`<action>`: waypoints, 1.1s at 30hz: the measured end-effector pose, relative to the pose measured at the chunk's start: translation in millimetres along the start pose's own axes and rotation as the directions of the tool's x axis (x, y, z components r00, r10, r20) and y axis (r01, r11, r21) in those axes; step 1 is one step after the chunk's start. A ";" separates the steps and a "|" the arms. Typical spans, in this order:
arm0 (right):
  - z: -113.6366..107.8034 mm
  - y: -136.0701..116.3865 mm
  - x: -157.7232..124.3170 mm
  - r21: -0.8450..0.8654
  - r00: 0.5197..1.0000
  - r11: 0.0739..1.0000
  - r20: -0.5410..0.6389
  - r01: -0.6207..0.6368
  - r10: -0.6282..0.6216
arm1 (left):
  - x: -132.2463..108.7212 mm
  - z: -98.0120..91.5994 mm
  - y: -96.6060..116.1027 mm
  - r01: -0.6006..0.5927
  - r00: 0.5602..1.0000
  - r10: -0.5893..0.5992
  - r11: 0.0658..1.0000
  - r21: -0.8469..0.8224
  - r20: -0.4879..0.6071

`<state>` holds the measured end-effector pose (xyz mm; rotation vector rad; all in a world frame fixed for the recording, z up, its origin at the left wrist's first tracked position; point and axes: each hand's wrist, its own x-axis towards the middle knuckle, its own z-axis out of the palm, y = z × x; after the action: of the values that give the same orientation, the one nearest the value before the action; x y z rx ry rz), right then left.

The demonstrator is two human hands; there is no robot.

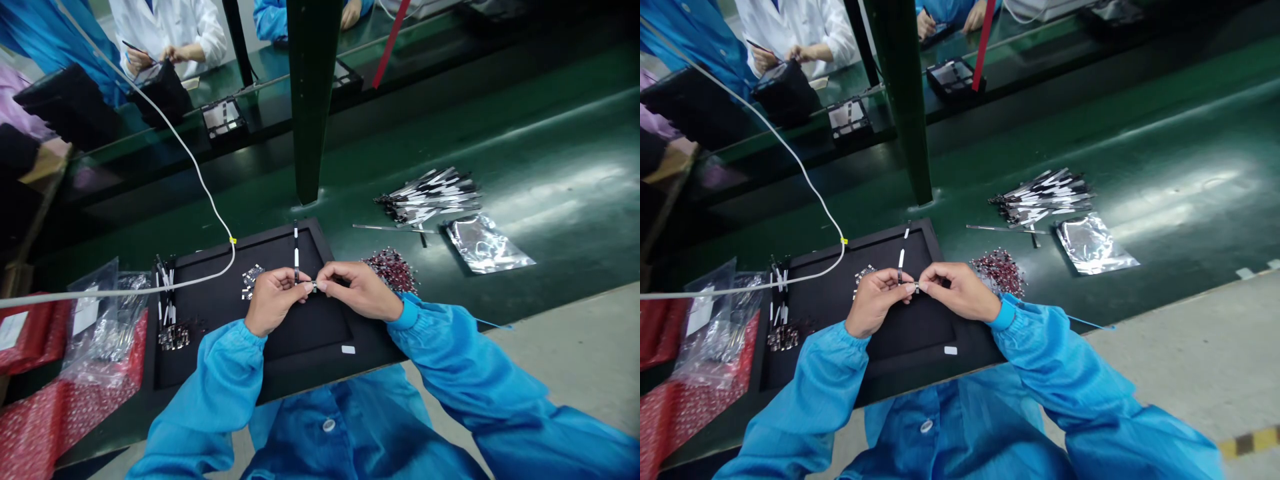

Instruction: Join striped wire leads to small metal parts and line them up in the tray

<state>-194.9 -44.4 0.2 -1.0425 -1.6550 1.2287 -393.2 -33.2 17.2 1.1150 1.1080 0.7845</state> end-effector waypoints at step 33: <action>-8.8 2.8 -5.1 -0.036 0.966 0.968 -0.086 -0.247 0.243 | -98.8 -51.1 22.1 0.115 0.986 -0.143 0.958 0.263 0.088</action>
<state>-184.6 -46.0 -1.5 -1.3405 -1.5322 1.2922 -470.1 -102.3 63.8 1.2720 1.2028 0.4813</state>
